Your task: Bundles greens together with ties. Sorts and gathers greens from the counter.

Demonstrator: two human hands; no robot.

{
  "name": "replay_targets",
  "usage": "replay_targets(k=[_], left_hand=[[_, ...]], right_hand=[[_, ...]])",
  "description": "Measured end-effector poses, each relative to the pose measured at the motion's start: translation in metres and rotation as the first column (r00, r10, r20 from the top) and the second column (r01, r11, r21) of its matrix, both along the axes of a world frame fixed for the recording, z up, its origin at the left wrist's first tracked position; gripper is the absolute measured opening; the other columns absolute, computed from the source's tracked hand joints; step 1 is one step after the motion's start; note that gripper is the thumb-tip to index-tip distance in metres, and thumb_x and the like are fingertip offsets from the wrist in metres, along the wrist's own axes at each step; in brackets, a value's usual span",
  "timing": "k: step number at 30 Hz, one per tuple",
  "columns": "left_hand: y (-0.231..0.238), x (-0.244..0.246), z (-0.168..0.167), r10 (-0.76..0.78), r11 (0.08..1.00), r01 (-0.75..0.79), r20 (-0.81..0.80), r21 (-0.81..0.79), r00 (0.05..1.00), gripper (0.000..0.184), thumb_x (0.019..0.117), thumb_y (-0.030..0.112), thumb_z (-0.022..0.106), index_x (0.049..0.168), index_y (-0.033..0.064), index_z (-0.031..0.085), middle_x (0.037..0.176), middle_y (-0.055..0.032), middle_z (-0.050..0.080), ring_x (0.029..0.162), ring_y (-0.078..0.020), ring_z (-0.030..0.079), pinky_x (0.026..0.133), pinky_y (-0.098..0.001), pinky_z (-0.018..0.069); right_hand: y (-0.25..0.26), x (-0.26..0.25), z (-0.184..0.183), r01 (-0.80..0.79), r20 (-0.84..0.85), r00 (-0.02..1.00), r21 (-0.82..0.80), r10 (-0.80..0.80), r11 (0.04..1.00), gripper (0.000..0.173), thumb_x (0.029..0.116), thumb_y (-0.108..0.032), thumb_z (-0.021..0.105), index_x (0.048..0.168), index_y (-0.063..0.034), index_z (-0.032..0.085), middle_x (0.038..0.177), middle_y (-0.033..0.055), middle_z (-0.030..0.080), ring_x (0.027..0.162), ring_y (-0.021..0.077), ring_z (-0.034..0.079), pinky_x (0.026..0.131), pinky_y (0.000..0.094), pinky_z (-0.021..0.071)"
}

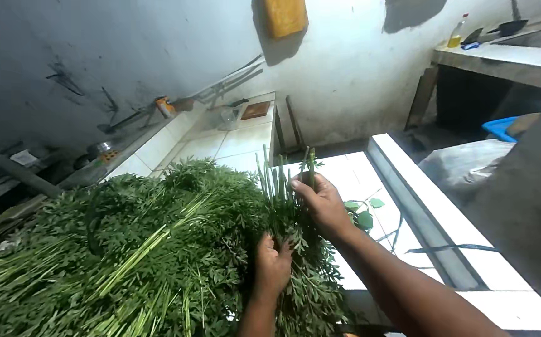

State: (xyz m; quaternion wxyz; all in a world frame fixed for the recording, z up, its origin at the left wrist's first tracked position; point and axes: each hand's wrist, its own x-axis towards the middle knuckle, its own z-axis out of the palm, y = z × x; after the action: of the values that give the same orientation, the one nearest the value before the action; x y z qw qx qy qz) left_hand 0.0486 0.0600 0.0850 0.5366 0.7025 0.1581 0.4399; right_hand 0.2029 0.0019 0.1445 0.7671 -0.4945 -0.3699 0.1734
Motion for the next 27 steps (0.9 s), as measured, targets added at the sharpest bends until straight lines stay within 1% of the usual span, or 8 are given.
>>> replay_targets(k=[5,10,12,16,18,21,24,27], left_hand=[[-0.003,-0.002,0.013,0.005,0.989,0.006,0.074,-0.145,0.997,0.037,0.0965,-0.003,0.062,0.132,-0.0095,0.052,0.117,-0.0083,0.072,0.108,-0.0085,0.069,0.099,-0.0257,0.0567],[-0.007,-0.005,0.023,0.07,0.97,-0.05,0.073,-0.238,0.995,0.037,0.0951,-0.002,0.065,0.13,-0.0076,0.053,0.114,-0.0087,0.072,0.105,-0.0091,0.07,0.097,-0.0253,0.0574],[-0.008,-0.006,0.025,0.077,0.968,-0.054,0.085,-0.245,0.993,0.039,0.0947,-0.002,0.065,0.131,-0.0078,0.052,0.115,-0.0084,0.071,0.106,-0.0084,0.069,0.098,-0.0248,0.0568],[-0.005,-0.004,0.028,0.144,0.969,-0.103,0.176,-0.225,0.974,0.037,0.0945,-0.004,0.065,0.129,-0.0078,0.054,0.112,-0.009,0.072,0.104,-0.0107,0.07,0.096,-0.0274,0.058],[-0.003,-0.003,0.033,0.17,0.969,-0.127,0.204,-0.21,0.964,0.038,0.0944,-0.006,0.064,0.13,-0.0073,0.051,0.113,-0.0079,0.072,0.105,-0.0094,0.07,0.097,-0.0265,0.0576],[-0.002,-0.003,0.037,0.191,0.965,-0.145,0.207,-0.219,0.959,0.037,0.0934,-0.007,0.064,0.129,-0.0082,0.052,0.112,-0.009,0.072,0.104,-0.0096,0.07,0.096,-0.0259,0.058],[-0.001,-0.003,0.032,0.177,0.964,-0.124,0.217,-0.237,0.96,0.042,0.0893,-0.004,0.07,0.128,-0.0074,0.055,0.112,-0.0102,0.072,0.104,-0.0114,0.071,0.095,-0.0282,0.0587],[-0.001,0.001,0.032,0.198,0.961,-0.143,0.226,-0.236,0.954,0.043,0.0894,-0.004,0.072,0.128,-0.0075,0.055,0.113,-0.0109,0.072,0.105,-0.0128,0.07,0.097,-0.0293,0.0586]], right_hand=[[0.002,-0.001,0.0,-0.044,0.0,0.999,0.002,0.044,0.999,0.021,0.1057,-0.027,0.058,0.112,-0.0106,0.069,0.085,0.006,0.066,0.069,0.0147,0.061,0.062,0.0301,0.0524],[0.013,-0.004,-0.001,0.012,0.243,0.97,-0.005,-0.011,1.0,0.019,0.1027,-0.028,0.063,0.107,-0.0124,0.073,0.092,0.0013,0.069,0.074,0.012,0.063,0.067,0.0306,0.0556],[0.019,-0.004,-0.001,0.028,0.331,0.944,-0.03,-0.017,0.999,0.02,0.1047,-0.027,0.057,0.107,-0.0128,0.071,0.092,0.0002,0.068,0.073,0.0107,0.063,0.066,0.0308,0.056],[0.025,-0.009,0.002,0.039,0.465,0.885,-0.094,0.009,0.995,0.027,0.1088,-0.028,0.043,0.112,-0.0119,0.065,0.081,0.0005,0.061,0.069,0.011,0.06,0.064,0.0329,0.0532],[0.026,-0.013,0.005,0.02,0.504,0.862,-0.128,0.048,0.992,0.03,0.1101,-0.03,0.039,0.113,-0.0105,0.063,0.082,0.0022,0.062,0.073,0.0131,0.061,0.068,0.0357,0.0545],[0.031,-0.017,0.003,-0.03,0.504,0.859,-0.122,0.088,0.992,0.031,0.1105,-0.031,0.04,0.113,-0.0097,0.063,0.087,0.0028,0.064,0.079,0.0129,0.063,0.073,0.0352,0.0552],[0.035,-0.015,0.002,-0.091,0.418,0.903,-0.046,0.101,0.995,0.026,0.1077,-0.026,0.049,0.108,-0.0086,0.069,0.085,0.0002,0.066,0.076,0.0075,0.062,0.07,0.0272,0.0537],[0.035,-0.011,0.001,-0.088,0.368,0.925,-0.031,0.094,0.996,0.023,0.1056,-0.023,0.053,0.104,-0.0086,0.071,0.084,-0.0007,0.066,0.073,0.0061,0.061,0.068,0.0252,0.0523]])
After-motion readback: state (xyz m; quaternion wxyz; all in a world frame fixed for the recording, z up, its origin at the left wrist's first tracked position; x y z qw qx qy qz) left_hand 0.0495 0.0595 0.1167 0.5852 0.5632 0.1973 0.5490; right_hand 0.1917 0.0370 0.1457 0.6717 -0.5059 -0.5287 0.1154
